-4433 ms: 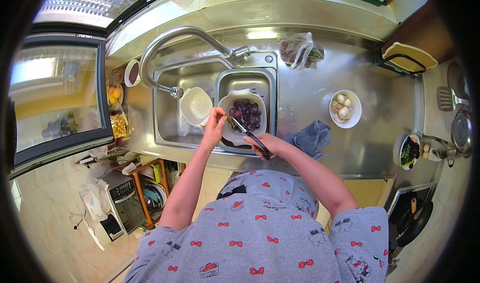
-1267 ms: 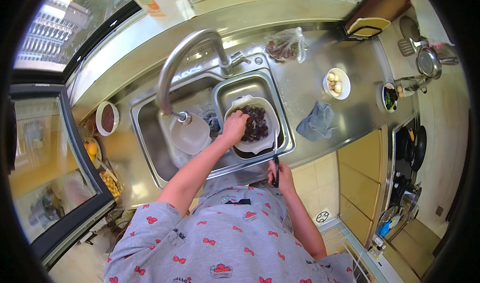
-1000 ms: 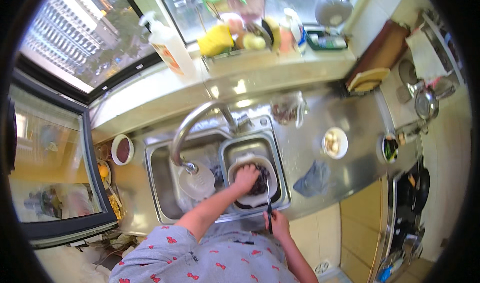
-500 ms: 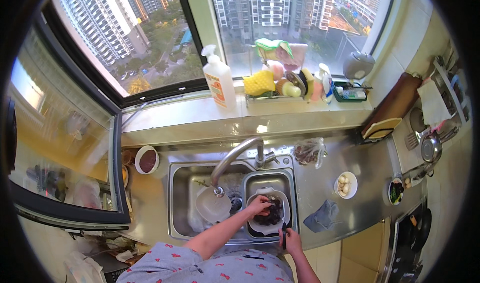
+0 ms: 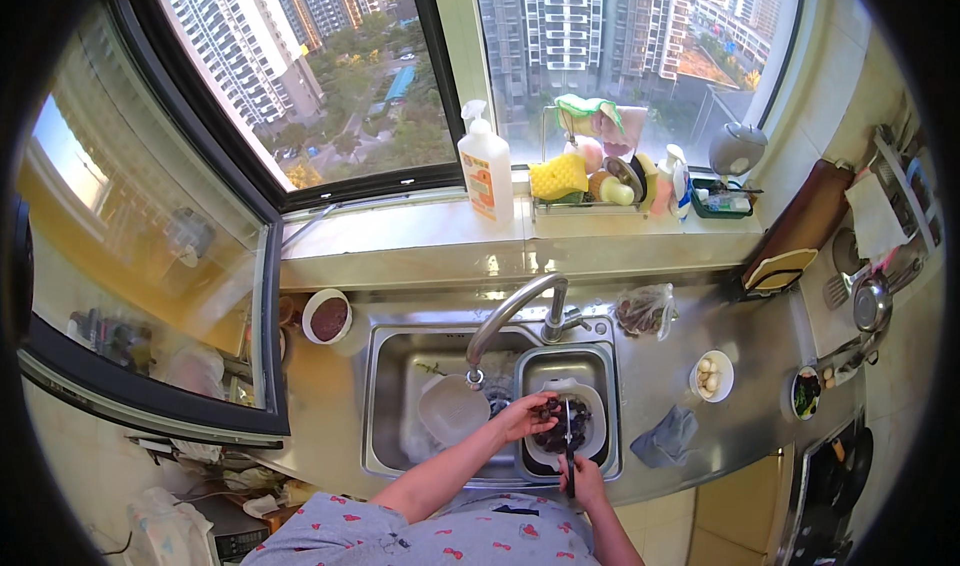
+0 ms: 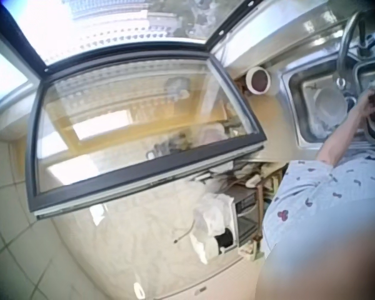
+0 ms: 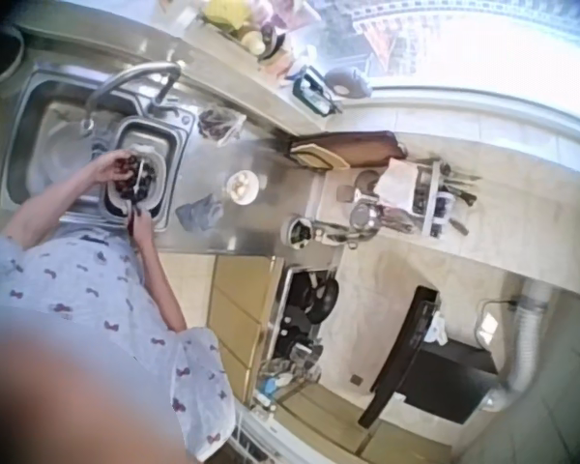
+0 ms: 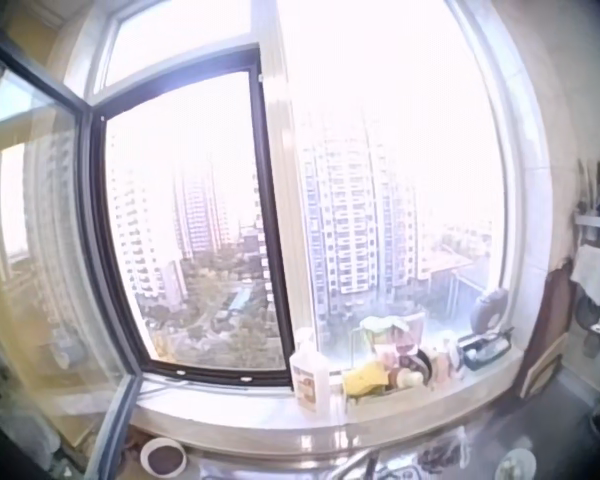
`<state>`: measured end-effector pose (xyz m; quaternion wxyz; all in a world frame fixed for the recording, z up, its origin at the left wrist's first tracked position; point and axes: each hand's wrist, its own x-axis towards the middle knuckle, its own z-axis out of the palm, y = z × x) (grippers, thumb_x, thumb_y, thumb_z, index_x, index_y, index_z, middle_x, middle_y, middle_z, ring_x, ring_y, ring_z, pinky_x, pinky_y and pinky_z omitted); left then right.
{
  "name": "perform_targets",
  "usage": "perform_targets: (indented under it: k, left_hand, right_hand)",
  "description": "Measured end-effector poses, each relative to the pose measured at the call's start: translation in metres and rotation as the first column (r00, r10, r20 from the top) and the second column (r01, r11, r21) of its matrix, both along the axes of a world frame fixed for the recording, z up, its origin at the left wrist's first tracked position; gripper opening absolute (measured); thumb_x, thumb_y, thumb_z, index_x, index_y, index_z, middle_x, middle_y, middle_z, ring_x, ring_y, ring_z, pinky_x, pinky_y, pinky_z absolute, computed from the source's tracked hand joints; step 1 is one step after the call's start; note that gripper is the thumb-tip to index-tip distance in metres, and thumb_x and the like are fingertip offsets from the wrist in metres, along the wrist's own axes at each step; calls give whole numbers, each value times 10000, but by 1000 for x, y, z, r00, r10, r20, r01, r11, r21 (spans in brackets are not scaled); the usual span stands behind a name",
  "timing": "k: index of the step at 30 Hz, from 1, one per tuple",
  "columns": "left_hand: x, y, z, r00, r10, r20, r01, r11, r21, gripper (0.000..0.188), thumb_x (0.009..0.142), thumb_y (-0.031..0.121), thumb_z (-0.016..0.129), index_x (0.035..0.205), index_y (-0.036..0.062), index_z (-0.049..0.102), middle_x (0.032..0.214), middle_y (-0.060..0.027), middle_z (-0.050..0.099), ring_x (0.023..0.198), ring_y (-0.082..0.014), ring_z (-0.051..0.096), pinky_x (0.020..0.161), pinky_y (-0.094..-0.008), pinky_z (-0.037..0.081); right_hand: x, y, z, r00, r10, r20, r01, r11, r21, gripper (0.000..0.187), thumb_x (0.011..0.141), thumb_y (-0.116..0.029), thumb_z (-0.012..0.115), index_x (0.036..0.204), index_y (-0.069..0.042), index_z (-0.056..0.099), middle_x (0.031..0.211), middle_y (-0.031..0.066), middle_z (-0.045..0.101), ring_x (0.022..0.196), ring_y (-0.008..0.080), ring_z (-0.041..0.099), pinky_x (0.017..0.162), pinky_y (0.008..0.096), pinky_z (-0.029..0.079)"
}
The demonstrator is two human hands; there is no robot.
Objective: The person removes grapes from a plastic bag and places them into a colander in the sink. They then use scissors to cut the grapes off the stems into the colander and rinse them under running water.
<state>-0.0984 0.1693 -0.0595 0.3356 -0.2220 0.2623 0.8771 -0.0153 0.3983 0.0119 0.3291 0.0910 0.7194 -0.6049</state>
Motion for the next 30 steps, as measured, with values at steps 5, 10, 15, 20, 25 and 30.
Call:
perform_targets:
  k: [5,10,15,20,25,30]
  left_hand:
    - [5,-2,2,1000,25,-15,-24,999,31,420,961,125,523,1378,157,491,1221,-132,640,1051,-266,658,927,-417,550]
    - [7,1,7,999,27,-20,-28,999,-28,411,966,97,509,1372,156,488,1211,-144,644,1054,-272,664,917,-431,553]
    - [10,5,9,999,28,-24,-30,996,-80,374,976,122,512,1348,157,500,1175,-141,661,1021,-262,675,887,-421,561]
    - [13,9,13,999,31,-38,-34,996,-82,367,981,178,523,1347,160,501,1155,-137,667,1005,-248,674,874,-405,564]
    - [15,11,16,997,77,-4,-77,995,-57,392,983,268,540,1356,152,511,1142,-136,668,1005,-253,667,882,-398,560]
    - [15,12,21,995,89,46,-87,996,-34,375,972,309,570,1312,150,568,1128,-130,671,1007,-265,666,875,-404,563]
  right_hand:
    - [3,3,-4,1000,10,-28,-9,1000,13,345,961,-347,621,812,-38,588,562,39,573,470,129,555,465,264,437]
    - [4,10,0,998,20,-53,-16,998,62,356,952,-353,635,804,-34,582,565,39,573,475,127,551,470,264,428]
    - [6,13,12,998,33,-52,-28,996,79,364,949,-352,642,799,-27,579,566,40,575,479,130,552,468,270,416]
    - [9,19,4,997,48,-65,-40,992,118,407,916,-420,659,767,-48,589,576,34,594,503,126,562,495,283,420]
    - [12,14,12,991,83,-106,-66,987,149,338,944,-329,652,783,-41,581,567,33,579,486,118,551,478,269,421]
    - [15,14,13,987,115,-109,-91,975,201,339,927,-353,671,787,-54,596,573,21,591,508,108,562,499,265,424]
